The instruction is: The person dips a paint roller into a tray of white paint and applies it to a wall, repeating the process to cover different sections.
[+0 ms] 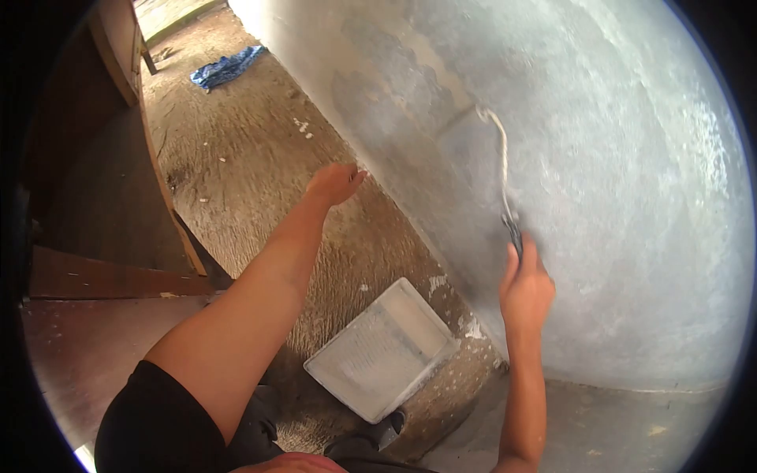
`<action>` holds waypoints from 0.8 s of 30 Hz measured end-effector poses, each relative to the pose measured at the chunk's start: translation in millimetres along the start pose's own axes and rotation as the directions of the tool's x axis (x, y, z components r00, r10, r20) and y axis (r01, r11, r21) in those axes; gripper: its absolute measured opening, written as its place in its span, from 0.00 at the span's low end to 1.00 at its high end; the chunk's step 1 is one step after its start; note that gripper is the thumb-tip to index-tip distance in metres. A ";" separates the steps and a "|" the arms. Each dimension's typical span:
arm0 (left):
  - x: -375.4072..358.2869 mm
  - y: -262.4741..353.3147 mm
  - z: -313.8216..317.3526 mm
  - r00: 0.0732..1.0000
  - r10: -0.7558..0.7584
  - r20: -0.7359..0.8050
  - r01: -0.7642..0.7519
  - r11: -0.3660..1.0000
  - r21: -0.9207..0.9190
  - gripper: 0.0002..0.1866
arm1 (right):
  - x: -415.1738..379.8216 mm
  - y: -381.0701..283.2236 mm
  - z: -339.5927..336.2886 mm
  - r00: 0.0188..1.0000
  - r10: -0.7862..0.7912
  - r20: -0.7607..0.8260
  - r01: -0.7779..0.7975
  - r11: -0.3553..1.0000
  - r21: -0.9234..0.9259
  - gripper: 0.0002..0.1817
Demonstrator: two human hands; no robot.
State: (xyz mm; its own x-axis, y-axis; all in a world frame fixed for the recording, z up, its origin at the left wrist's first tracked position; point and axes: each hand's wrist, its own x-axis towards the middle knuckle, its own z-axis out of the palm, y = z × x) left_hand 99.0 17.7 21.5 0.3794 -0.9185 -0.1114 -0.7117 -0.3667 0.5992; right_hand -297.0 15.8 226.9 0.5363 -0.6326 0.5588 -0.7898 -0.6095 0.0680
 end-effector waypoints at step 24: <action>4.3 -25.3 -11.3 1.000 0.013 -0.026 -0.011 0.997 0.077 0.31 | 15.6 5.5 32.0 0.999 -0.032 0.002 0.032 0.975 -0.221 0.16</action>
State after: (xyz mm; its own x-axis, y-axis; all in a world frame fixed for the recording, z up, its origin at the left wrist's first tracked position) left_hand 125.3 24.7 14.8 0.3856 -0.9189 -0.0831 -0.7591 -0.3671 0.5375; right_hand -283.5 -12.7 209.6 0.5620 -0.6137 0.5545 -0.8186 -0.5087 0.2667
